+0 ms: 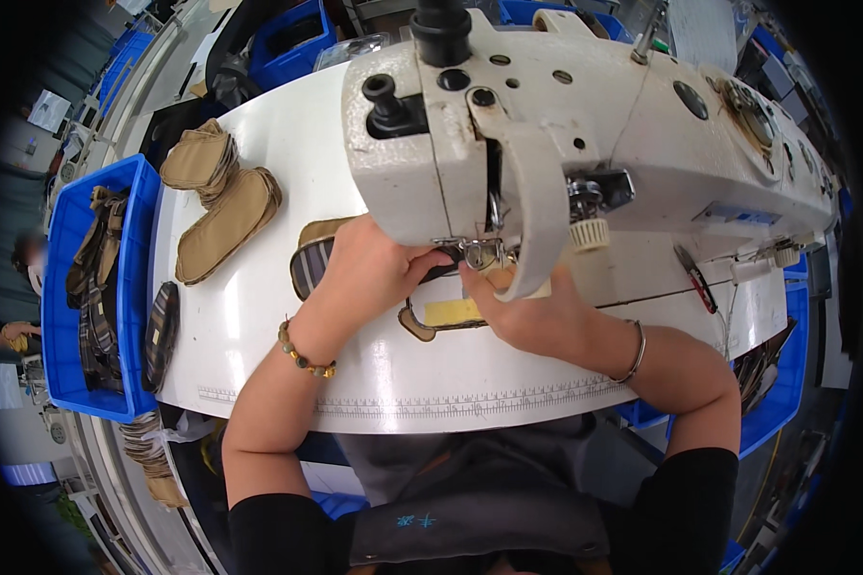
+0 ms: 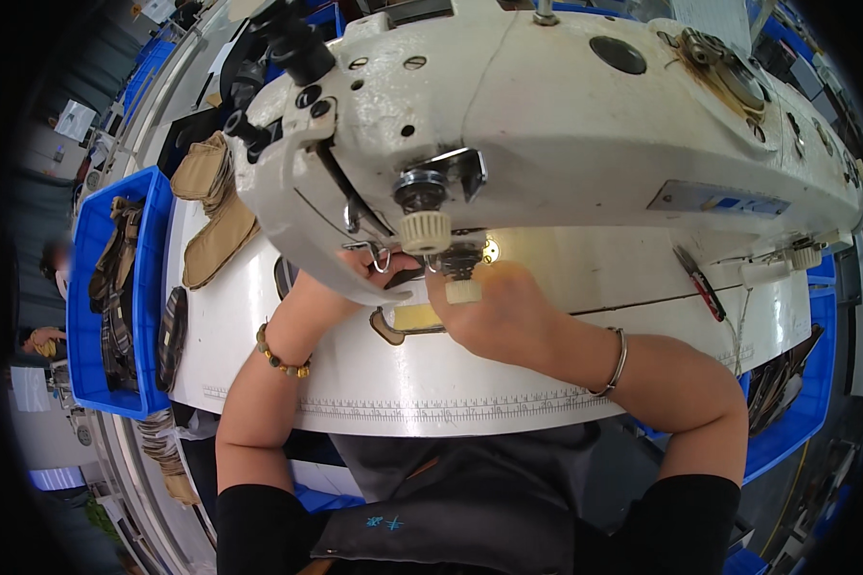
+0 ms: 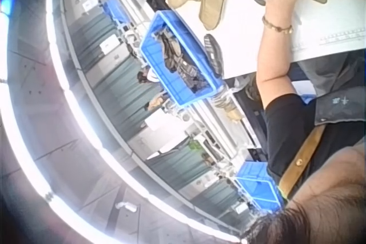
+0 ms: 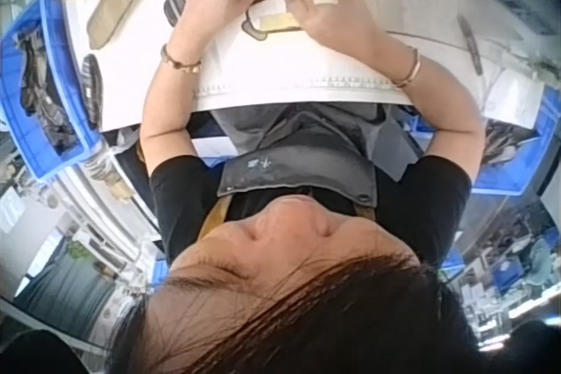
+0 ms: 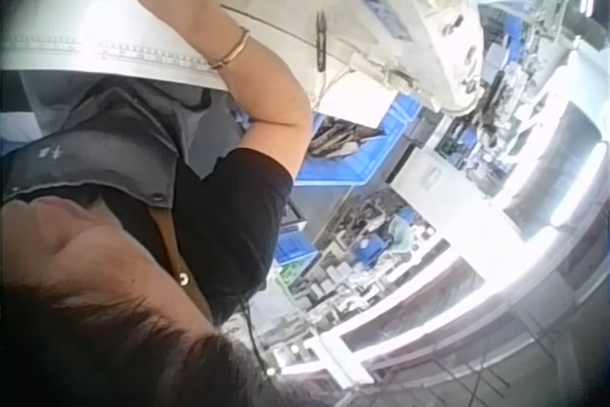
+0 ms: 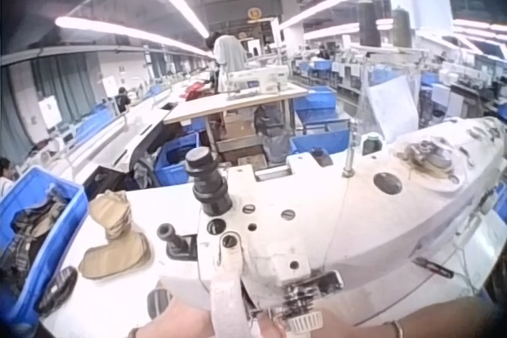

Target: Using an industrial sewing machine to stitch together leather and fabric components for footwear.

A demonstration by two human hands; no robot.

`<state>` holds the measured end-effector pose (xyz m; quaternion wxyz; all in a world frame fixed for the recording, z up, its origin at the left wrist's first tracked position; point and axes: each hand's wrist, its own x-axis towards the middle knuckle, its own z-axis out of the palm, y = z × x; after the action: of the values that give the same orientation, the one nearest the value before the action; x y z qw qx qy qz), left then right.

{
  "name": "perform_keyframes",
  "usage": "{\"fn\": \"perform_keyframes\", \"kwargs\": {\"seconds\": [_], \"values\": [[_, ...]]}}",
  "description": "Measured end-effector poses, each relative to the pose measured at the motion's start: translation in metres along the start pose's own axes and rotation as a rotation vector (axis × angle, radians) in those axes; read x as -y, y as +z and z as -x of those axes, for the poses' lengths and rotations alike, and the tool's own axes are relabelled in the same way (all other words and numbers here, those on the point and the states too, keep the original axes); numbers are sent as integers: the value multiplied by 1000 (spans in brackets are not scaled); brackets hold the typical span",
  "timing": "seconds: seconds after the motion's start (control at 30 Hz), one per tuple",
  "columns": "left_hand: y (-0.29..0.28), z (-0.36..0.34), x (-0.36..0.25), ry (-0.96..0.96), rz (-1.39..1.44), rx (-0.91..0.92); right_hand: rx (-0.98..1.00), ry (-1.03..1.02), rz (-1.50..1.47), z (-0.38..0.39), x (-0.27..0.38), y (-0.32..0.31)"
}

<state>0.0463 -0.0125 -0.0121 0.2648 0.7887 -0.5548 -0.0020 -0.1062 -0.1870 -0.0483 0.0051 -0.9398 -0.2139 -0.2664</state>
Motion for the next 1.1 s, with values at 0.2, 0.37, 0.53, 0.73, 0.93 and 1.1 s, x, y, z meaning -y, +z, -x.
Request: {"fn": "perform_keyframes", "kwargs": {"seconds": [0.2,0.37,0.53,0.73,0.93,1.1], "values": [[0,0,-5,-29,-13,-57,31,94,-67,8,-1,17],[-5,-1,-14,-32,-134,-81,283,474,-799,11,0,19],[-6,-4,-17,-158,-110,5,-97,108,-253,5,-8,18],[1,-6,2,-35,-67,-118,-28,81,-234,-8,-4,-15],[-4,-7,-4,-85,-112,23,-66,54,-204,-9,-6,-15],[-1,-3,4,-71,-166,17,-104,45,-184,-8,-5,-11]]}}
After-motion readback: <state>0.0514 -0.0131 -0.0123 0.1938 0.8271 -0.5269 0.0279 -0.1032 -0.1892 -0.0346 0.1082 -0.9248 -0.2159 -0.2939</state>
